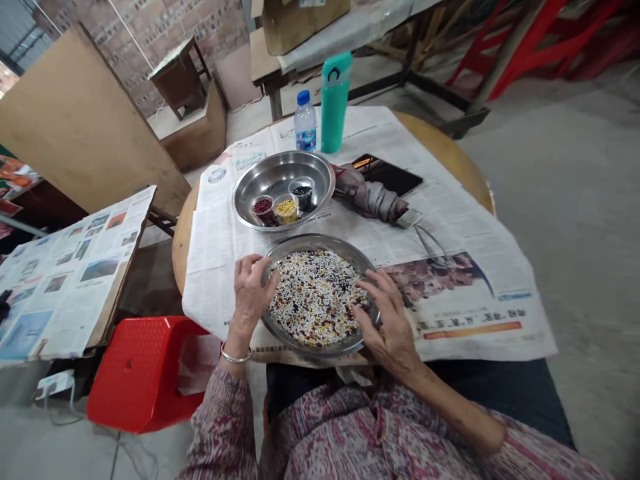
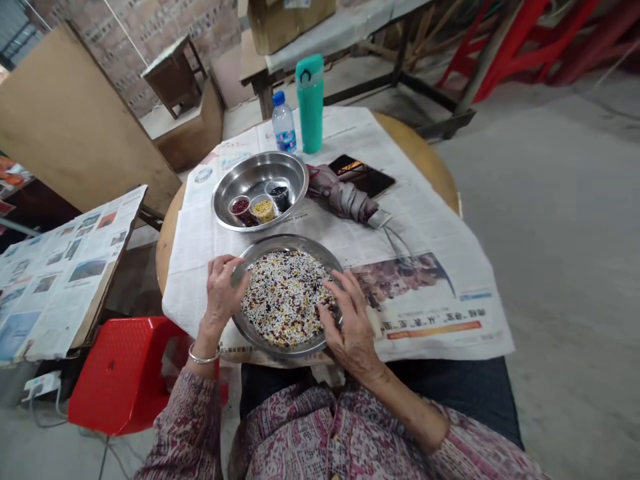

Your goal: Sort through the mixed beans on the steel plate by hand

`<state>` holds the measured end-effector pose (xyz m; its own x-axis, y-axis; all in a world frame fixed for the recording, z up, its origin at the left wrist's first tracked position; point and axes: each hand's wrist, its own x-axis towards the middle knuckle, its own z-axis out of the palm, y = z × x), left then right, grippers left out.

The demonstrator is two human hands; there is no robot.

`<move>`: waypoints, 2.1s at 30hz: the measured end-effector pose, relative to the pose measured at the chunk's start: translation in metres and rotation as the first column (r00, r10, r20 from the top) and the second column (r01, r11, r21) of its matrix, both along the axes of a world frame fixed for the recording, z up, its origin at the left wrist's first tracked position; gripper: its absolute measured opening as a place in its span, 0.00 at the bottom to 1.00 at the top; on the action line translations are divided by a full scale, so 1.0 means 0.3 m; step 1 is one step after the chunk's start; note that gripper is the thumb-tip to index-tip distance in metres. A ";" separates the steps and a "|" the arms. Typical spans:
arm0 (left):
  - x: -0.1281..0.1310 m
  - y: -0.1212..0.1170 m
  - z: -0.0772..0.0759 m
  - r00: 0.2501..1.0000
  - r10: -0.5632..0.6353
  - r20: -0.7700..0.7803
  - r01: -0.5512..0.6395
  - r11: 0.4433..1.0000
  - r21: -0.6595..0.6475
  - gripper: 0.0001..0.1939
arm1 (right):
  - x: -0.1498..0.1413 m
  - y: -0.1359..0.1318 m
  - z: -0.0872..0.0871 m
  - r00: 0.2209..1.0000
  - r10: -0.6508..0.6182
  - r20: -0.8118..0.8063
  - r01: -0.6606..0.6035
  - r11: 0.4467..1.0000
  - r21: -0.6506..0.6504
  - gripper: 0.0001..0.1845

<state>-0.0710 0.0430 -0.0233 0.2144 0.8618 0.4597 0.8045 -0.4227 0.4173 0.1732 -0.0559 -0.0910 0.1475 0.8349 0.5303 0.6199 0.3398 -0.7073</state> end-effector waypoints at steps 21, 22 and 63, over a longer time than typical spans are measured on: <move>0.197 -0.062 0.034 0.688 -0.594 -0.418 0.359 0.778 -0.515 0.10 | 0.003 0.003 -0.032 1.000 -0.010 -0.014 0.011 0.996 0.091 0.33; 0.166 -0.068 0.036 0.708 -0.561 -0.429 0.320 0.796 -0.513 0.11 | 0.004 0.003 -0.032 1.000 -0.011 -0.012 0.012 0.996 0.091 0.33; 0.137 -0.092 0.007 0.894 -0.109 -0.434 -0.025 0.956 -0.292 0.33 | 0.012 -0.005 -0.035 1.000 0.013 0.003 -0.013 0.998 0.054 0.31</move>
<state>-0.0300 0.0155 -0.0212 0.3754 0.9257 0.0469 0.9165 -0.3783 0.1304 0.1770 -0.0574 -0.1014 0.1348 0.8069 0.5751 0.6172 0.3857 -0.6858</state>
